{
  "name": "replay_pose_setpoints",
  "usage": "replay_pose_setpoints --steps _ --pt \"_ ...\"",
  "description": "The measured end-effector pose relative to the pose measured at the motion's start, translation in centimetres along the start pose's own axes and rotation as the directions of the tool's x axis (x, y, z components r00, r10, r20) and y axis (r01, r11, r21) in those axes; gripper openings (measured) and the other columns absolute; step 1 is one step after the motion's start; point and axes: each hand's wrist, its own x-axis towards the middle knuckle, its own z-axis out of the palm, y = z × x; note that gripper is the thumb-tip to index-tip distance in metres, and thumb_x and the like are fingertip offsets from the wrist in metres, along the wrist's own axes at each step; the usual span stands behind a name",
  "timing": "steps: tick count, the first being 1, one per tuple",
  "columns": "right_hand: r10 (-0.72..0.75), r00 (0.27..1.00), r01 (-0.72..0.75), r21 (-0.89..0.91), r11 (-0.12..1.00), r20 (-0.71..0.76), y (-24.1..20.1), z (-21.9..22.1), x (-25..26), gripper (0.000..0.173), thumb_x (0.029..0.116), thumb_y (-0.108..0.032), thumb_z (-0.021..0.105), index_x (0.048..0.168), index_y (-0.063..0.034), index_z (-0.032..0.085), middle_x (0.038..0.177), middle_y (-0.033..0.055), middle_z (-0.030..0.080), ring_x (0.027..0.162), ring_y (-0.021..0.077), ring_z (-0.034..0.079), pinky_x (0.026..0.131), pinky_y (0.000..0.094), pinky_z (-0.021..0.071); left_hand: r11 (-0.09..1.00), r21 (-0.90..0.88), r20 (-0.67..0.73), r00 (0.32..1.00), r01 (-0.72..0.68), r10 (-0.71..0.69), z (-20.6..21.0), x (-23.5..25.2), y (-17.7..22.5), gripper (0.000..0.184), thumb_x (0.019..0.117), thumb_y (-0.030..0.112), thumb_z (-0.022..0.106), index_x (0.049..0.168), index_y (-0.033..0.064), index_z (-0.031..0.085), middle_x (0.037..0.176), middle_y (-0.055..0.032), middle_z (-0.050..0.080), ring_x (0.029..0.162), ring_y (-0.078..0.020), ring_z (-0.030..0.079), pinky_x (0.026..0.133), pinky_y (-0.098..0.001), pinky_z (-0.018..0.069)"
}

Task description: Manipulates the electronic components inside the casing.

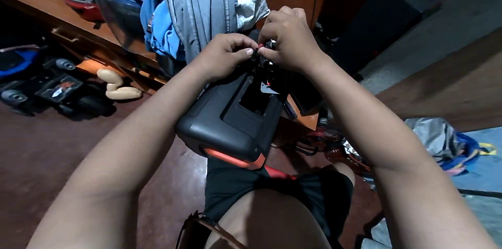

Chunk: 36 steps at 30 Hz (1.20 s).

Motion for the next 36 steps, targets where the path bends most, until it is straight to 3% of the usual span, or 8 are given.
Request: replay_pose_setpoints --steps 7,9,14,18,23,28,33,36 --pt "-0.031 0.999 0.032 0.089 0.995 -0.014 -0.2 -0.4 -0.2 0.014 0.0918 -0.028 0.072 0.099 -0.0163 0.076 0.109 0.0065 0.070 0.111 0.0287 0.061 0.099 0.0573 0.0384 0.998 0.000 0.024 0.998 -0.058 0.058 0.1 0.3 -0.4 0.008 0.1037 0.015 0.060 0.105 0.0088 0.065 0.094 0.0025 0.067 0.084 0.0001 0.062 0.080 -0.0204 0.0528" --pt "-0.045 0.999 0.046 0.136 0.990 -0.010 -0.3 -0.4 -0.3 0.011 0.0912 -0.022 0.073 0.099 -0.0161 0.077 0.112 0.0064 0.069 0.113 0.0287 0.060 0.101 0.0579 0.0382 0.992 0.070 0.007 0.994 -0.108 0.108 0.3 0.3 -0.5 0.011 0.1051 0.016 0.056 0.105 0.0082 0.064 0.100 0.0005 0.065 0.090 -0.0016 0.062 0.084 -0.0215 0.0518" --pt "-0.003 0.997 -0.011 0.193 0.981 0.073 -0.4 -0.9 -0.3 0.012 0.0924 -0.018 0.071 0.103 -0.0152 0.077 0.119 0.0059 0.067 0.120 0.0288 0.057 0.103 0.0581 0.0380 0.880 0.395 -0.018 0.955 -0.264 0.295 0.4 0.4 -0.5 0.024 0.1070 0.020 0.047 0.105 0.0031 0.063 0.113 -0.0144 0.062 0.116 -0.0276 0.057 0.105 -0.0453 0.0435" --pt "-0.002 0.994 -0.024 0.229 0.973 0.113 0.0 -1.1 -0.2 0.016 0.0951 -0.027 0.071 0.105 -0.0156 0.077 0.123 0.0050 0.067 0.125 0.0264 0.056 0.104 0.0574 0.0400 0.780 0.563 -0.042 0.933 -0.274 0.358 0.3 0.4 0.1 0.022 0.1063 0.018 0.046 0.104 0.0018 0.061 0.115 -0.0192 0.064 0.117 -0.0376 0.058 0.102 -0.0555 0.0427" --pt "-0.005 0.999 -0.009 0.260 0.966 0.052 0.1 -0.7 -0.4 0.019 0.0995 -0.028 0.065 0.100 -0.0125 0.076 0.117 0.0055 0.068 0.121 0.0232 0.059 0.102 0.0537 0.0432 0.719 0.654 -0.076 0.926 -0.234 0.370 0.2 0.0 0.9 0.022 0.1063 0.018 0.045 0.107 0.0023 0.061 0.119 -0.0199 0.066 0.116 -0.0389 0.061 0.096 -0.0578 0.0422" --pt "0.052 0.998 -0.061 0.287 0.956 0.041 0.1 -0.2 -0.6 0.019 0.0994 -0.026 0.063 0.096 -0.0108 0.075 0.113 0.0063 0.068 0.117 0.0234 0.060 0.102 0.0533 0.0430 0.712 0.687 -0.166 0.924 -0.142 0.344 0.0 -0.4 1.0 0.023 0.1051 0.015 0.043 0.110 -0.0002 0.059 0.124 -0.0223 0.065 0.119 -0.0407 0.060 0.098 -0.0600 0.0410" --pt "0.123 0.992 -0.130 0.363 0.923 0.042 0.1 -0.2 -0.2 0.020 0.0972 -0.025 0.063 0.088 -0.0107 0.073 0.108 0.0036 0.068 0.111 0.0181 0.061 0.098 0.0509 0.0441 0.805 0.561 -0.231 0.897 -0.193 0.376 0.2 -0.7 0.4 0.022 0.1066 0.016 0.043 0.111 0.0025 0.059 0.114 -0.0166 0.066 0.107 -0.0322 0.061 0.097 -0.0488 0.0439" --pt "0.167 0.984 -0.178 0.384 0.906 0.063 -0.1 -0.4 -0.1 0.019 0.0970 -0.025 0.063 0.087 -0.0113 0.072 0.106 0.0028 0.067 0.108 0.0170 0.061 0.096 0.0508 0.0447 0.820 0.514 -0.223 0.885 -0.250 0.409 0.4 -0.9 0.6 0.020 0.1055 0.013 0.043 0.110 -0.0006 0.057 0.108 -0.0193 0.064 0.102 -0.0318 0.061 0.093 -0.0450 0.0480"
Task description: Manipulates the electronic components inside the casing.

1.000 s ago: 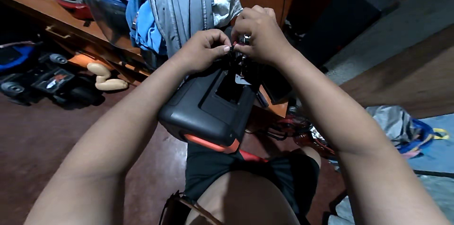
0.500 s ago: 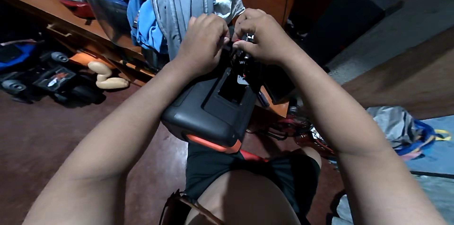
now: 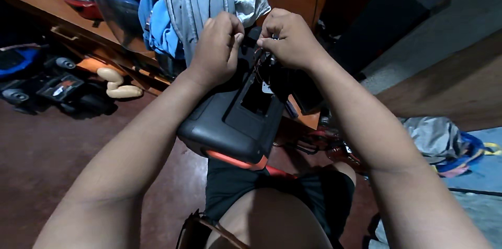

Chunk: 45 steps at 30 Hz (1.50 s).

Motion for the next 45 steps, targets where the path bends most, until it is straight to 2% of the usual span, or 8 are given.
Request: replay_pose_setpoints --steps 4,8,16,25,32,38,42,45 --pt "0.035 0.999 -0.035 0.050 0.998 0.002 -0.3 0.1 0.1 0.019 0.0979 -0.024 0.063 0.087 -0.0109 0.072 0.105 0.0031 0.068 0.106 0.0156 0.062 0.093 0.0466 0.0468 0.989 -0.030 0.039 0.989 -0.142 0.143 -0.3 -0.3 0.3 0.022 0.1050 0.012 0.043 0.108 -0.0040 0.058 0.103 -0.0223 0.064 0.098 -0.0325 0.063 0.090 -0.0432 0.0519" --pt "0.019 0.999 -0.024 0.150 0.988 0.039 0.1 -0.2 -0.1 0.016 0.0995 -0.018 0.063 0.090 -0.0088 0.073 0.103 0.0044 0.067 0.101 0.0107 0.062 0.088 0.0294 0.0506 0.943 -0.204 -0.005 0.963 -0.263 0.268 -0.4 -0.4 -0.2 0.025 0.1008 0.010 0.049 0.102 -0.0060 0.067 0.091 -0.0176 0.069 0.083 -0.0180 0.066 0.079 -0.0321 0.0549" --pt "-0.088 0.993 0.077 0.130 0.988 0.077 0.6 -0.7 -0.5 0.012 0.0994 -0.015 0.064 0.099 -0.0063 0.073 0.108 0.0072 0.068 0.104 0.0127 0.064 0.093 0.0292 0.0521 0.890 -0.456 -0.324 0.935 -0.022 -0.143 1.0 -0.5 -1.5 0.025 0.1004 0.015 0.058 0.076 0.0149 0.051 0.069 0.0098 0.052 0.060 0.0014 0.049 0.056 -0.0190 0.0412" --pt "-0.104 0.994 0.099 0.123 0.987 0.035 0.6 -0.3 -0.5 0.010 0.0972 -0.015 0.069 0.100 -0.0069 0.074 0.106 0.0069 0.069 0.103 0.0132 0.065 0.093 0.0307 0.0529 0.800 -0.500 0.236 0.941 0.331 -0.242 0.7 0.2 0.1 0.014 0.0969 0.013 0.070 0.108 0.0046 0.071 0.093 0.0003 0.072 0.080 -0.0027 0.068 0.077 -0.0223 0.0591" --pt "-0.156 0.988 0.156 0.037 0.987 -0.019 1.0 -0.1 -0.7 0.012 0.0971 -0.018 0.069 0.101 -0.0080 0.074 0.107 0.0064 0.069 0.106 0.0159 0.065 0.096 0.0361 0.0526 0.847 -0.401 0.311 0.921 0.350 -0.234 0.8 0.3 0.2 0.024 0.0874 0.022 0.081 0.100 0.0072 0.067 0.088 0.0005 0.067 0.077 -0.0037 0.062 0.073 -0.0228 0.0540" --pt "-0.332 0.941 0.330 -0.039 0.943 -0.064 1.2 0.7 -0.6 0.030 0.0889 -0.012 0.074 0.119 -0.0173 0.075 0.117 0.0091 0.063 0.115 0.0251 0.059 0.103 0.0580 0.0415 0.863 -0.311 0.328 0.897 0.398 -0.295 0.7 0.7 0.8 0.031 0.0881 0.024 0.082 0.107 0.0045 0.068 0.090 -0.0022 0.069 0.077 -0.0063 0.064 0.076 -0.0276 0.0560" --pt "-0.402 0.911 0.393 -0.109 0.913 -0.090 1.1 0.9 -0.9 0.010 0.0945 -0.019 0.070 0.100 -0.0192 0.078 0.113 0.0096 0.064 0.116 0.0276 0.057 0.102 0.0556 0.0384 0.799 -0.481 0.298 0.924 0.362 -0.239 0.9 0.3 0.6 0.036 0.0824 0.019 0.085 0.108 0.0066 0.063 0.082 0.0039 0.066 0.070 -0.0019 0.063 0.069 -0.0204 0.0555" --pt "-0.412 0.901 0.399 -0.111 0.910 -0.138 1.2 0.9 -1.1 0.011 0.0966 -0.018 0.067 0.097 -0.0176 0.079 0.109 0.0111 0.064 0.114 0.0287 0.057 0.102 0.0554 0.0386 0.675 -0.605 0.343 0.903 0.423 -0.259 0.6 0.1 0.1 0.017 0.0963 0.017 0.065 0.110 0.0080 0.066 0.087 0.0042 0.069 0.071 -0.0034 0.064 0.068 -0.0218 0.0559"
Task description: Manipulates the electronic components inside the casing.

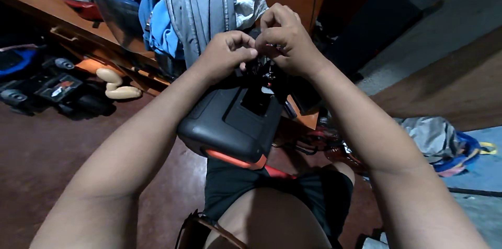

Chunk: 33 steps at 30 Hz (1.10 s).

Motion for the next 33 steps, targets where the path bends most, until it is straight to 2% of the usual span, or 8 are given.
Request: replay_pose_setpoints --steps 2,4,9,12,25,28,31,33 --pt "0.002 1.000 -0.002 -0.005 1.000 -0.009 0.0 0.0 -0.1 0.013 0.0977 -0.019 0.066 0.098 -0.0178 0.079 0.108 0.0111 0.062 0.113 0.0282 0.056 0.102 0.0551 0.0377 0.997 -0.069 -0.007 0.999 0.039 -0.040 -0.2 0.1 0.0 0.019 0.1011 0.014 0.051 0.107 0.0101 0.069 0.087 0.0061 0.068 0.072 -0.0027 0.062 0.068 -0.0212 0.0533" --pt "0.000 1.000 0.000 -0.021 1.000 -0.007 0.0 0.0 -0.1 0.013 0.0978 -0.018 0.065 0.099 -0.0175 0.078 0.108 0.0114 0.062 0.113 0.0289 0.056 0.102 0.0555 0.0375 0.993 -0.088 -0.012 0.997 0.072 -0.074 -0.3 0.1 0.2 0.024 0.1024 0.012 0.046 0.104 0.0101 0.070 0.084 0.0066 0.068 0.071 -0.0030 0.062 0.068 -0.0214 0.0537" --pt "-0.023 0.999 0.020 -0.075 0.997 -0.040 -0.1 0.7 -0.1 0.014 0.0989 -0.015 0.063 0.098 -0.0192 0.077 0.108 0.0134 0.061 0.111 0.0320 0.056 0.100 0.0561 0.0380 0.992 0.048 0.072 0.990 0.115 -0.118 -0.4 0.4 0.3 0.018 0.1054 0.016 0.053 0.098 0.0132 0.069 0.084 0.0080 0.063 0.074 -0.0001 0.056 0.070 -0.0193 0.0480" --pt "-0.040 0.998 0.036 -0.082 0.996 -0.057 -0.1 1.0 -0.4 0.014 0.0993 -0.017 0.064 0.098 -0.0208 0.078 0.112 0.0135 0.062 0.115 0.0325 0.055 0.102 0.0561 0.0376 0.992 0.054 0.129 0.985 0.110 -0.116 -0.5 0.5 0.2 0.012 0.1057 0.014 0.054 0.099 0.0109 0.063 0.088 0.0046 0.063 0.079 -0.0014 0.059 0.075 -0.0207 0.0506" --pt "-0.094 0.995 0.090 -0.123 0.988 -0.032 -0.1 0.6 -1.7 0.015 0.0985 -0.018 0.064 0.096 -0.0219 0.079 0.114 0.0156 0.063 0.121 0.0357 0.054 0.108 0.0600 0.0333 0.992 0.067 0.066 0.992 0.105 -0.110 -0.3 0.2 0.1 0.014 0.1055 0.014 0.054 0.096 0.0106 0.064 0.083 0.0048 0.061 0.076 -0.0019 0.057 0.073 -0.0204 0.0492" --pt "-0.054 0.996 0.053 -0.020 0.998 -0.072 0.0 0.0 -1.5 0.018 0.0939 -0.017 0.067 0.104 -0.0198 0.081 0.117 0.0162 0.062 0.118 0.0334 0.054 0.102 0.0567 0.0379 0.988 0.131 0.038 0.996 0.079 -0.085 -0.6 0.2 0.0 0.013 0.1050 0.018 0.055 0.098 0.0117 0.064 0.085 0.0055 0.060 0.075 -0.0004 0.056 0.071 -0.0199 0.0475" --pt "0.018 0.991 -0.006 0.088 0.996 -0.133 0.2 0.1 -1.3 0.022 0.0890 -0.012 0.066 0.108 -0.0120 0.077 0.114 0.0120 0.061 0.112 0.0257 0.057 0.096 0.0513 0.0444 0.990 0.141 0.040 0.999 0.030 -0.036 -0.6 0.2 -0.3 0.008 0.1022 0.015 0.060 0.098 0.0094 0.064 0.087 0.0035 0.064 0.079 -0.0014 0.060 0.075 -0.0214 0.0520" --pt "0.105 0.990 -0.095 0.104 0.990 -0.094 0.1 -0.1 -1.0 0.026 0.0893 -0.014 0.067 0.114 -0.0108 0.075 0.117 0.0097 0.062 0.115 0.0245 0.058 0.098 0.0521 0.0454 0.988 0.151 0.045 0.998 0.025 -0.032 -0.7 0.2 -0.4 0.006 0.1017 0.014 0.061 0.099 0.0089 0.064 0.088 0.0026 0.063 0.079 -0.0019 0.060 0.075 -0.0217 0.0519"
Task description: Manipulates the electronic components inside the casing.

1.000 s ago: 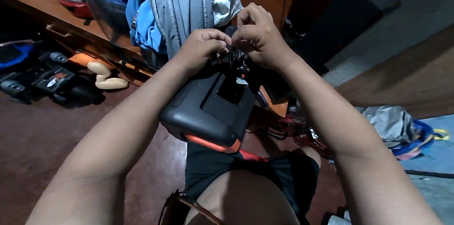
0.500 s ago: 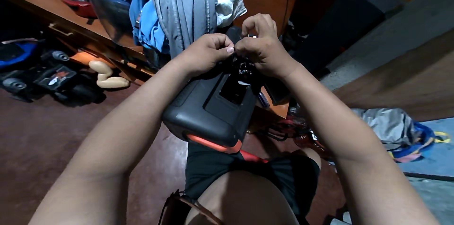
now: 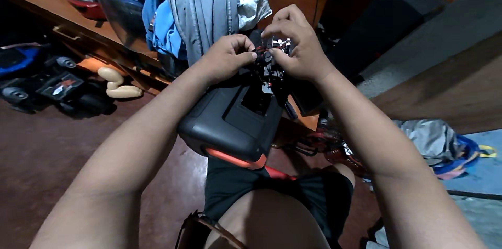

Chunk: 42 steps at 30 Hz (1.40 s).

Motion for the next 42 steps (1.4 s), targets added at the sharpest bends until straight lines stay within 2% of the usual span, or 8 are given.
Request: replay_pose_setpoints --steps 10,16,20,24,30,34,37,42 --pt "0.190 0.950 -0.165 -0.118 0.979 0.249 -0.5 0.4 1.2 0.020 0.0992 -0.030 0.063 0.097 -0.0152 0.077 0.116 0.0060 0.064 0.119 0.0249 0.055 0.103 0.0547 0.0393 0.966 0.231 -0.032 0.991 -0.117 0.127 0.1 0.2 -0.3 0.013 0.0971 0.019 0.065 0.097 0.0066 0.066 0.091 -0.0018 0.062 0.077 -0.0041 0.058 0.072 -0.0220 0.0499" --pt "0.218 0.944 -0.200 -0.099 0.975 0.247 -0.8 0.7 0.9 0.021 0.0977 -0.030 0.064 0.092 -0.0147 0.076 0.114 0.0045 0.063 0.117 0.0220 0.055 0.104 0.0535 0.0370 0.622 0.749 0.006 0.941 -0.229 0.339 0.5 0.3 0.4 0.027 0.0977 0.021 0.056 0.096 -0.0053 0.061 0.094 -0.0253 0.065 0.090 -0.0436 0.067 0.080 -0.0590 0.0523" --pt "0.261 0.944 -0.228 -0.173 0.958 0.203 -1.1 1.0 1.2 0.021 0.0960 -0.032 0.065 0.097 -0.0155 0.077 0.114 0.0054 0.063 0.116 0.0232 0.056 0.100 0.0536 0.0390 0.488 0.837 0.017 0.904 -0.246 0.426 0.5 0.4 0.2 0.030 0.1001 0.026 0.054 0.091 -0.0028 0.059 0.088 -0.0236 0.065 0.084 -0.0430 0.068 0.074 -0.0566 0.0508" --pt "0.302 0.932 -0.256 -0.225 0.940 0.201 -1.3 1.0 1.6 0.017 0.0912 -0.029 0.071 0.098 -0.0144 0.077 0.114 0.0069 0.063 0.116 0.0248 0.057 0.100 0.0553 0.0401 0.661 0.715 -0.031 0.935 -0.226 0.354 0.4 0.0 0.3 0.029 0.1013 0.023 0.055 0.100 -0.0045 0.063 0.097 -0.0236 0.067 0.092 -0.0405 0.068 0.083 -0.0564 0.0526" --pt "0.236 0.961 -0.188 -0.285 0.940 0.142 -1.3 1.3 1.6 0.013 0.0919 -0.022 0.067 0.096 -0.0131 0.076 0.111 0.0079 0.066 0.113 0.0256 0.060 0.099 0.0533 0.0398 0.930 0.254 -0.116 0.946 -0.267 0.303 0.1 -0.1 -0.7 0.021 0.0998 0.021 0.058 0.103 0.0028 0.068 0.089 -0.0032 0.067 0.077 -0.0047 0.063 0.073 -0.0242 0.0542" --pt "0.128 0.989 -0.100 -0.288 0.952 0.080 -1.0 1.4 1.3 0.014 0.0925 -0.022 0.066 0.095 -0.0126 0.076 0.107 0.0079 0.067 0.110 0.0264 0.060 0.100 0.0533 0.0391 0.990 0.057 -0.118 0.984 -0.131 0.137 0.1 0.1 -0.6 0.024 0.1060 0.018 0.049 0.112 0.0056 0.069 0.091 0.0012 0.068 0.075 -0.0028 0.062 0.071 -0.0229 0.0536" --pt "0.105 0.993 -0.085 -0.275 0.958 0.059 -0.7 1.4 1.1 0.014 0.0918 -0.022 0.066 0.095 -0.0120 0.076 0.108 0.0090 0.068 0.110 0.0272 0.061 0.100 0.0538 0.0390 0.992 0.074 -0.039 0.994 -0.101 0.104 0.0 0.1 -0.3 0.021 0.1001 0.014 0.060 0.117 0.0045 0.068 0.105 -0.0018 0.069 0.089 -0.0019 0.065 0.084 -0.0222 0.0551" --pt "0.160 0.979 -0.126 -0.249 0.960 0.123 -0.9 0.9 1.2 0.016 0.0890 -0.027 0.066 0.092 -0.0132 0.074 0.107 0.0068 0.068 0.110 0.0260 0.060 0.098 0.0540 0.0394 0.921 0.340 -0.079 0.971 -0.188 0.227 0.4 0.4 -0.8 0.017 0.0948 0.020 0.066 0.098 0.0036 0.069 0.097 -0.0075 0.066 0.084 -0.0094 0.062 0.078 -0.0266 0.0523"
